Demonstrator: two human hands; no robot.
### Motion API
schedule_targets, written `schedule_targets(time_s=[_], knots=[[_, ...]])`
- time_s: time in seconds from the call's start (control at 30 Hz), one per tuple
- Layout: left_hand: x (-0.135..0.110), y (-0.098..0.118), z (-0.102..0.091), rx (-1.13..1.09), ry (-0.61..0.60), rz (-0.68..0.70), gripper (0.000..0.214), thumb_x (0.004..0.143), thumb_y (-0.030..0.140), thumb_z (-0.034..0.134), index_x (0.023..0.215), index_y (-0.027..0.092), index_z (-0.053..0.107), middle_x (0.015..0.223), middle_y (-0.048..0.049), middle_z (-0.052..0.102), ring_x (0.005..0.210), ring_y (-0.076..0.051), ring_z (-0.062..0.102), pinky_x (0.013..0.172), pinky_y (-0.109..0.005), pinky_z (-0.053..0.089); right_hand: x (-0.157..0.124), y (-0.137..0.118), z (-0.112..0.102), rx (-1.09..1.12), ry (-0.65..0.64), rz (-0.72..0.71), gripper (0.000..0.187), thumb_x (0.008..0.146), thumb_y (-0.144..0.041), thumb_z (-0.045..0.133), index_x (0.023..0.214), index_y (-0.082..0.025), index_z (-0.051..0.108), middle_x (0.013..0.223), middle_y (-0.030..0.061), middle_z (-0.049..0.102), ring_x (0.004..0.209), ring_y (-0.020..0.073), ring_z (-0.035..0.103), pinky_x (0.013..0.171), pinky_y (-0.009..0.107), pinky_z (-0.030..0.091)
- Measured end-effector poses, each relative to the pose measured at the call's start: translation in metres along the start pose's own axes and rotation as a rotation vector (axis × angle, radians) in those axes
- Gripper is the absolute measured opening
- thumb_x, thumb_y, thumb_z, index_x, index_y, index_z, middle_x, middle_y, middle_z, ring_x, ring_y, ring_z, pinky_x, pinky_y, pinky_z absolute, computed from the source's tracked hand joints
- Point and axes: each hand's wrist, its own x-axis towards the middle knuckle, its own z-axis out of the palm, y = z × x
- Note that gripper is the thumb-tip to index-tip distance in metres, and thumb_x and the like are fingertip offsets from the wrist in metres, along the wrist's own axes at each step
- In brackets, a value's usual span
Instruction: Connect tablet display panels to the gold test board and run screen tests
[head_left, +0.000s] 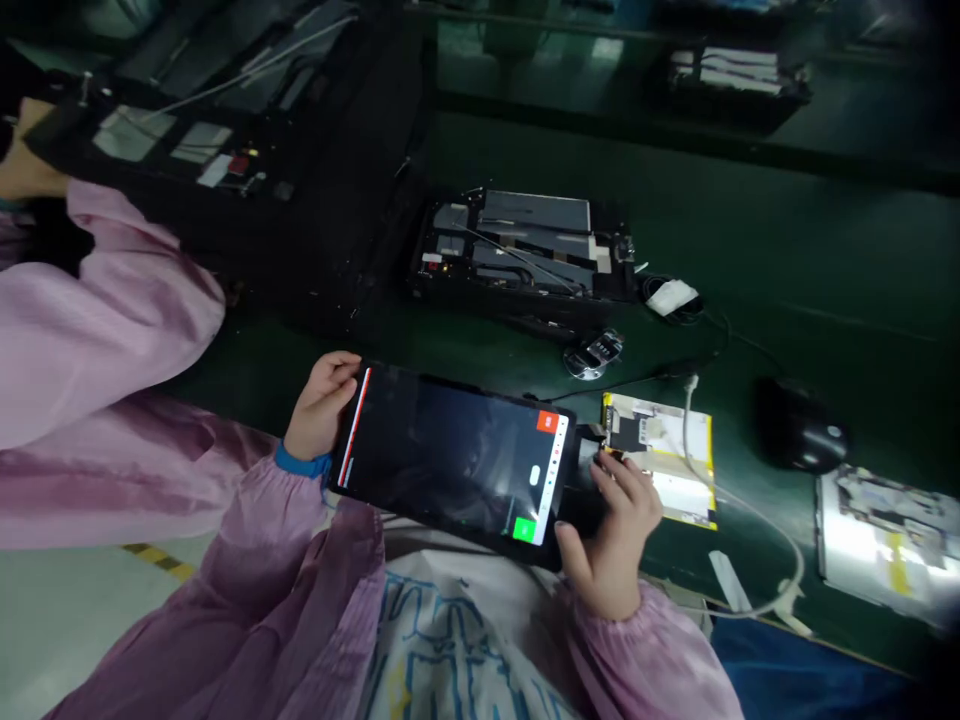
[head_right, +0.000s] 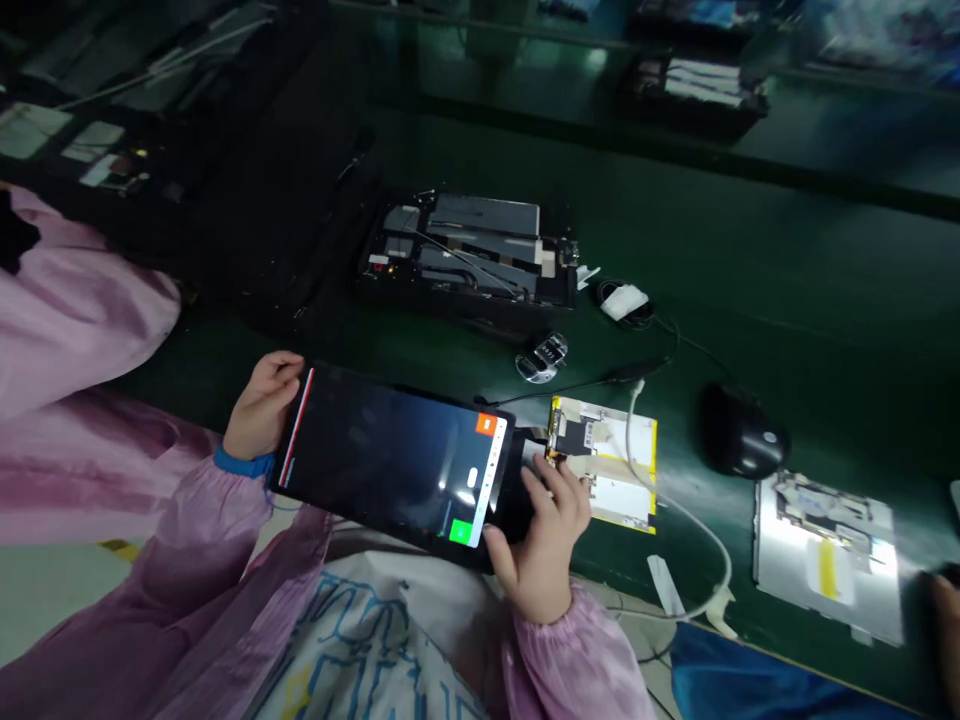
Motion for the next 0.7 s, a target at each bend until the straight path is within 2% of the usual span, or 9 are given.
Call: schedule_targets(time_s=[0.13, 0.23, 0.47, 0.6, 0.7], knots=[[-0.002, 0.004, -0.001, 0.029, 0.015, -0.046, 0.038, 0.069, 0.027, 0.075, 0.104, 0.024, 0.059, 0.091, -0.0019, 0.071, 0.075, -0.017, 0.067, 0.067, -0.029, 0.053, 0.002, -0.004, 0.003, -0.037, -0.044, 0.006, 0.056, 0.088, -0.046, 0.042, 0.137, -0.018, 0.040, 0.130, 0.0176, 0.047, 0.127, 0.0385, 0.037, 0.101, 0.064, 0.026], [-0.002, 0.004, -0.003, 0.107, 0.075, -0.078, 0.040, 0.070, 0.030, 0.074, 0.107, 0.025, 0.060, 0.094, -0.0025, 0.071, 0.077, -0.019, 0.068, 0.069, -0.030, 0.054, 0.004, -0.005, 0.001, -0.048, -0.048, 0.022, 0.055, 0.088, -0.043, 0.043, 0.136, -0.017, 0.041, 0.129, 0.0181, 0.047, 0.126, 0.0386, 0.038, 0.100, 0.062, 0.028], [-0.003, 0.009, 0.002, 0.331, 0.262, -0.088, 0.035, 0.068, 0.035, 0.075, 0.099, 0.023, 0.064, 0.090, -0.0025, 0.072, 0.083, -0.021, 0.068, 0.074, -0.031, 0.054, 0.010, -0.006, -0.001, -0.048, -0.100, 0.056, 0.050, 0.088, -0.040, 0.044, 0.131, -0.016, 0.045, 0.126, 0.0182, 0.048, 0.122, 0.0375, 0.041, 0.098, 0.060, 0.031], [0.000, 0.009, 0.002, 0.397, 0.272, -0.082, 0.033, 0.068, 0.034, 0.074, 0.097, 0.020, 0.066, 0.091, -0.0042, 0.071, 0.085, -0.021, 0.067, 0.078, -0.032, 0.053, 0.015, -0.008, -0.001, -0.040, -0.118, 0.070, 0.049, 0.088, -0.041, 0.045, 0.130, -0.016, 0.045, 0.126, 0.0179, 0.048, 0.121, 0.0371, 0.041, 0.097, 0.060, 0.032], [0.004, 0.009, 0.000, 0.402, 0.206, -0.079, 0.034, 0.069, 0.035, 0.074, 0.097, 0.019, 0.066, 0.091, -0.0052, 0.070, 0.088, -0.022, 0.066, 0.076, -0.031, 0.052, 0.015, -0.009, -0.001, -0.037, -0.100, 0.080, 0.049, 0.087, -0.042, 0.045, 0.129, -0.017, 0.046, 0.127, 0.0174, 0.047, 0.122, 0.0373, 0.040, 0.097, 0.059, 0.032]])
